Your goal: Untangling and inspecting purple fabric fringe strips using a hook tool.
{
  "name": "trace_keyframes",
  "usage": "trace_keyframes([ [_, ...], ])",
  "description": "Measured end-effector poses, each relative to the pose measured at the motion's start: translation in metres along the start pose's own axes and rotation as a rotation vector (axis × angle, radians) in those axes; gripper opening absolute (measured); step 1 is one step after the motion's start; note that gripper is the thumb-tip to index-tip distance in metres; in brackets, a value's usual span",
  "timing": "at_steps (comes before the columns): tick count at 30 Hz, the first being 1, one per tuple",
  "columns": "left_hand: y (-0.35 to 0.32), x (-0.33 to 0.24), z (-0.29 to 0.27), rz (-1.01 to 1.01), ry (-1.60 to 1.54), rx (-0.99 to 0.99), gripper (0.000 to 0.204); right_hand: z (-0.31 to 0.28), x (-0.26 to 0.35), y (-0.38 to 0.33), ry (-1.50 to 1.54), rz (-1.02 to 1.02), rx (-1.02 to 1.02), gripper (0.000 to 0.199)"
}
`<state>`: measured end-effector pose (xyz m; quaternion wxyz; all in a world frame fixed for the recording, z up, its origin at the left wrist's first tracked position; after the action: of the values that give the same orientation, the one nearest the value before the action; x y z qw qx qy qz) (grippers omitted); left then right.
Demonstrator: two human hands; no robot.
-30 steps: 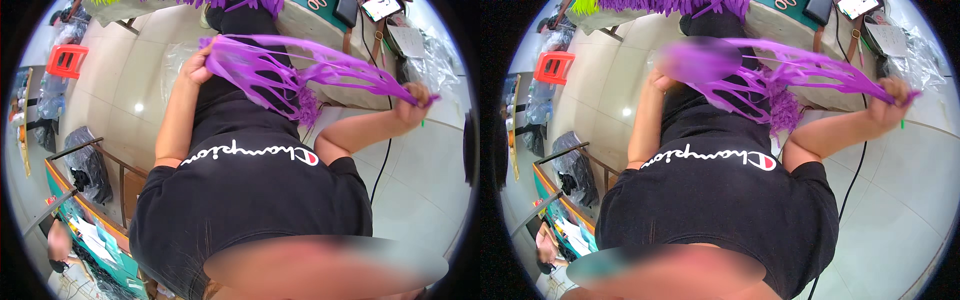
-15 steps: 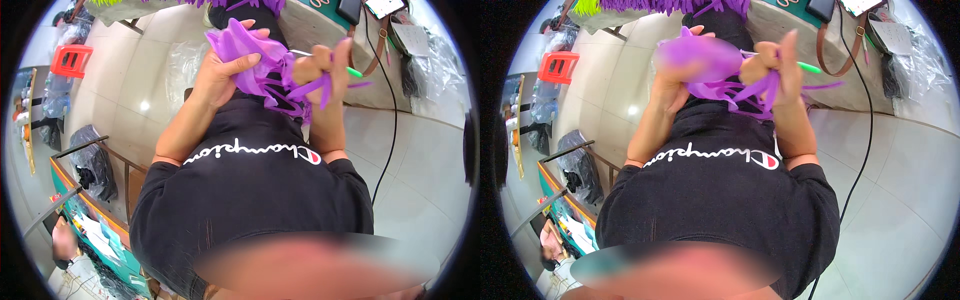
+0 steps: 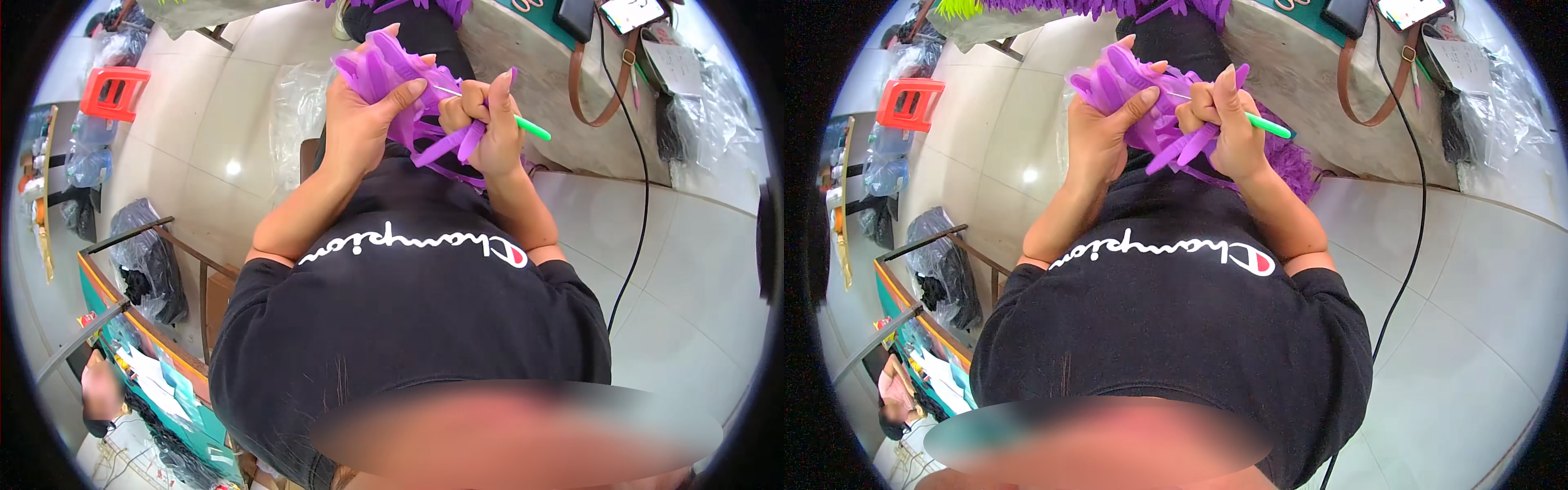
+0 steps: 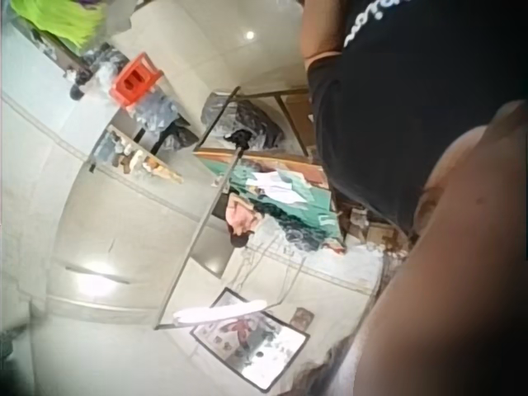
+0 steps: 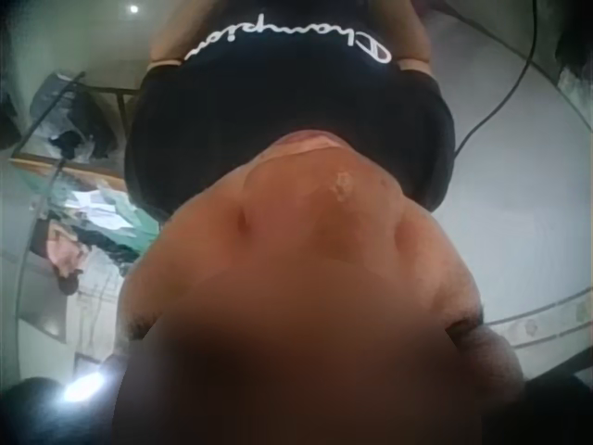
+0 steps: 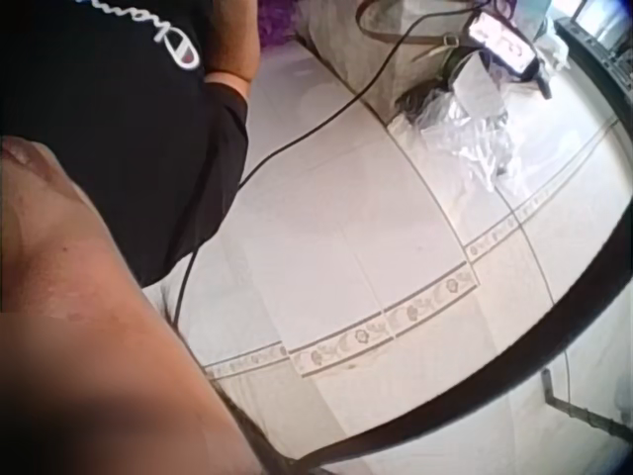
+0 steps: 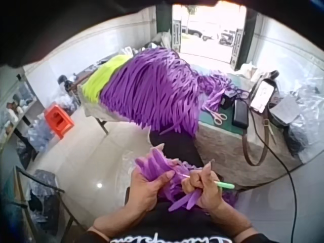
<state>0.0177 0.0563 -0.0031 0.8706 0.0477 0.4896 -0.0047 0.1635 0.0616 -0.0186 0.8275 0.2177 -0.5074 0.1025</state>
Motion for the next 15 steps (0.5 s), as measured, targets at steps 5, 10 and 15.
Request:
trace_keyframes([
  [5, 0.0004, 0.0017, -0.001, 0.013, -0.031, -0.024, 0.061, 0.0019, 0.0013, -0.0013, -0.006, -0.012, 0.002, 0.056],
  [10, 0.0004, 0.0022, 0.0005, -0.005, -0.059, -0.039, 0.061, 0.0008, -0.0011, -0.0026, -0.003, -0.026, -0.009, 0.056],
  [15, 0.0005, 0.0041, -0.0013, 0.068, -0.014, -0.036, 0.054, 0.0012, -0.0037, -0.0032, -0.001, 0.001, -0.016, 0.056],
])
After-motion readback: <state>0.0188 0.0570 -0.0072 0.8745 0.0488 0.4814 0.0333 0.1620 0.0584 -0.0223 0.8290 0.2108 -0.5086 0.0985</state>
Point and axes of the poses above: each hand's wrist, its own y-axis towards the middle knuckle, its own z-axis out of the palm, x = y × z, the point moved 3 cm from there along y, towards the middle knuckle, and after that the axes turned 6 degrees about -y, right-handed, at the moved point
